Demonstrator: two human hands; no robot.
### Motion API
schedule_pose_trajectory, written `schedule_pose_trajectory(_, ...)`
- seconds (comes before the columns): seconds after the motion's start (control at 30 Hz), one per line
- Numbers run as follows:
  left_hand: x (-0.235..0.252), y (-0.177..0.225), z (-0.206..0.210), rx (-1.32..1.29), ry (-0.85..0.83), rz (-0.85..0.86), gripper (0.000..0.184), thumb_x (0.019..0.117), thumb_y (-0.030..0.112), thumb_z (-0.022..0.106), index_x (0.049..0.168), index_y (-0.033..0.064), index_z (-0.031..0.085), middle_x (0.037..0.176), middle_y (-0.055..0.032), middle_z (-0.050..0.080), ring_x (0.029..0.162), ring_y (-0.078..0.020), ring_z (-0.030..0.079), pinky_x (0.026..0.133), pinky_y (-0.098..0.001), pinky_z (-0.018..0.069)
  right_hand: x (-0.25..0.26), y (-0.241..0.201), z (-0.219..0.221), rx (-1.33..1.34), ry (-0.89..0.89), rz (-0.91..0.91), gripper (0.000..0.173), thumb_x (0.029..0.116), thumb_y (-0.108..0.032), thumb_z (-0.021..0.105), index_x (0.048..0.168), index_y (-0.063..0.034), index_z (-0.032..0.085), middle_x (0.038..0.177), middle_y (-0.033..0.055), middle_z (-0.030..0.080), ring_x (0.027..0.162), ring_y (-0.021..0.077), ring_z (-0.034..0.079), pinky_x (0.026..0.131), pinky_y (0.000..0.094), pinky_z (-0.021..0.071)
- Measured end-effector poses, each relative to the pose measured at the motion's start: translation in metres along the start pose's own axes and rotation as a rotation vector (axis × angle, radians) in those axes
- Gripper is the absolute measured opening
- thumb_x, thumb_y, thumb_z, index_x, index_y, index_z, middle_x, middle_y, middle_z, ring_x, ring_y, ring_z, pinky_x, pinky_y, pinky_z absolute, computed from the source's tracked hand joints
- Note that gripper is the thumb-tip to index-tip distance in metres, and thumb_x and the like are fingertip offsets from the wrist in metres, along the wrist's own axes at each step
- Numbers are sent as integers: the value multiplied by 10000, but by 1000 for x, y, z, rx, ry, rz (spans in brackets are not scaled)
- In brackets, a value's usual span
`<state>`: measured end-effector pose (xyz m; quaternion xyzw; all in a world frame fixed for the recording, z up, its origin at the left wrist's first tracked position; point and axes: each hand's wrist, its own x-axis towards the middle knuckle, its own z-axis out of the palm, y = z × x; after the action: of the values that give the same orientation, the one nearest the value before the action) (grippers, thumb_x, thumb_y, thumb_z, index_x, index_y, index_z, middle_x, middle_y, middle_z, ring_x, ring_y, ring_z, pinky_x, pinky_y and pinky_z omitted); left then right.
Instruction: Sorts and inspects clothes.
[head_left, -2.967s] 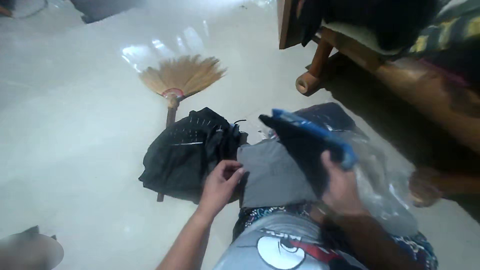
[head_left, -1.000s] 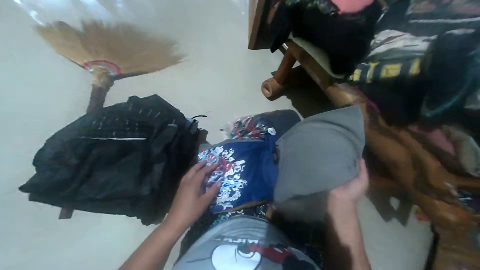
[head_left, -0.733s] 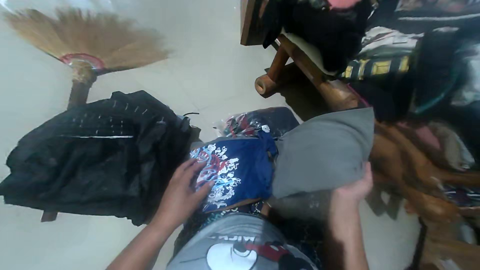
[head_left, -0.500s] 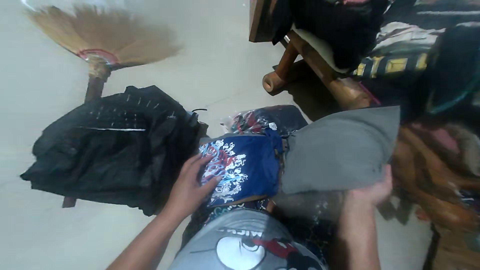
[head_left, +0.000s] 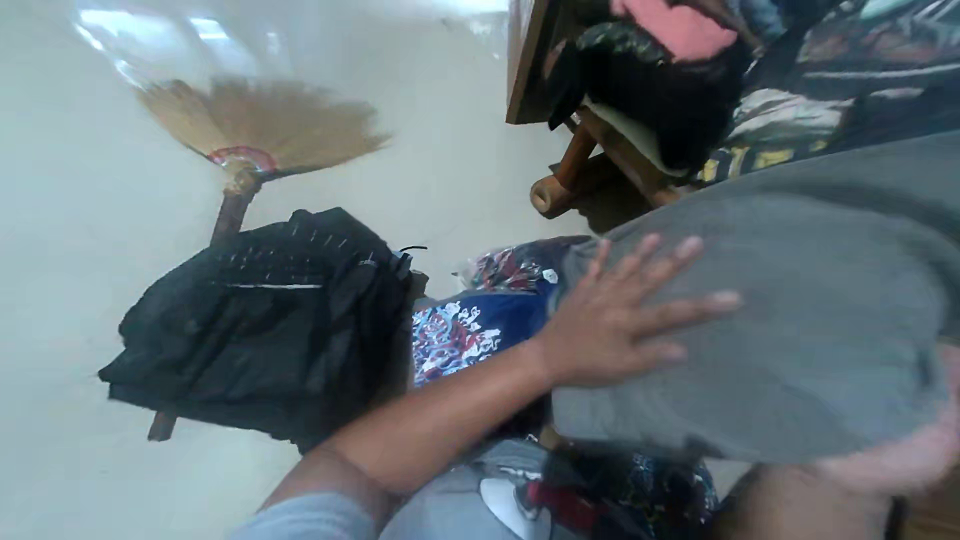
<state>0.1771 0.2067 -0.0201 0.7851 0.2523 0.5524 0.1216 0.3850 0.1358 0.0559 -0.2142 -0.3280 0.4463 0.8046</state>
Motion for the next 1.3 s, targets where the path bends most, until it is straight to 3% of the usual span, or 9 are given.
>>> schedule_pose_trajectory(0.2,-50,-68,1,133,-375,-833,671,1057,525,453,1623,189,323,1698,-206,172,1563,-433,148,1202,-729,118,35,-28,-3,-109,-54,-195,565,1103,-399,158,1317,-68,562,1237,108,675,1184,217,647,1005,470,549)
schedule_pose_trajectory(0.33,-73,-38,-48,-383,-88,-1012,543,1052,450,531,1544,231,463,1597,-9,445,1415,-192,487,1138,-486,451,43,0,9,-151,-277,-86,494,1080,-437,262,1324,-138,569,1238,63,670,1177,195,643,1000,473,550)
schedule_pose_trajectory(0.47,-96,-1,-98,-1124,234,-1146,680,1054,629,283,1516,173,485,1468,-89,585,1306,-283,596,1061,-487,514,-34,71,14,-653,-589,44,292,964,-290,712,1222,-158,687,1122,-44,753,1048,64,703,927,327,607)
schedule_pose_trajectory(0.53,-121,3,-113,-1420,457,-1248,790,967,780,290,1395,177,569,1281,-128,678,1156,-287,671,956,-491,568,-69,116,20,-937,-1067,150,634,912,-384,750,1457,-111,573,1470,40,600,1430,177,489,1242,502,338)
schedule_pose_trajectory(0.67,-173,-4,-116,-1528,835,-1258,830,947,806,224,1188,143,661,1070,-141,733,976,-262,729,800,-482,623,-120,182,20,-1147,-1573,224,882,764,-253,883,1549,-234,482,1670,32,345,1581,346,172,1214,741,41)
schedule_pose_trajectory(0.77,-176,-5,-115,-1438,829,-1207,869,857,870,366,1249,148,648,1140,-128,728,1049,-252,720,865,-483,613,-120,182,21,-1035,-1446,251,671,865,-134,763,1499,-189,551,1607,19,455,1565,316,245,1241,690,55)
schedule_pose_trajectory(0.87,-184,-7,-115,-1545,739,-1112,740,790,742,669,1220,141,705,1154,-126,736,1076,-255,718,914,-487,600,-105,158,32,-791,-859,525,386,1025,-200,599,1360,-14,644,1388,85,659,1406,162,517,1262,424,295)
schedule_pose_trajectory(1.0,-190,-5,-117,-1556,790,-1185,398,901,394,706,1135,72,725,1077,-187,744,989,-303,744,843,-513,624,-55,125,28,-514,-80,680,335,998,-325,642,1260,-119,608,1078,-8,719,1001,87,695,890,328,609)
schedule_pose_trajectory(1.3,-219,-18,-116,-1697,763,-1205,374,929,333,646,1158,45,713,1116,-216,730,1020,-335,734,862,-534,613,44,77,-4,-283,-217,143,426,1133,-381,192,1329,-191,519,1226,-13,678,1180,126,647,1028,375,555)
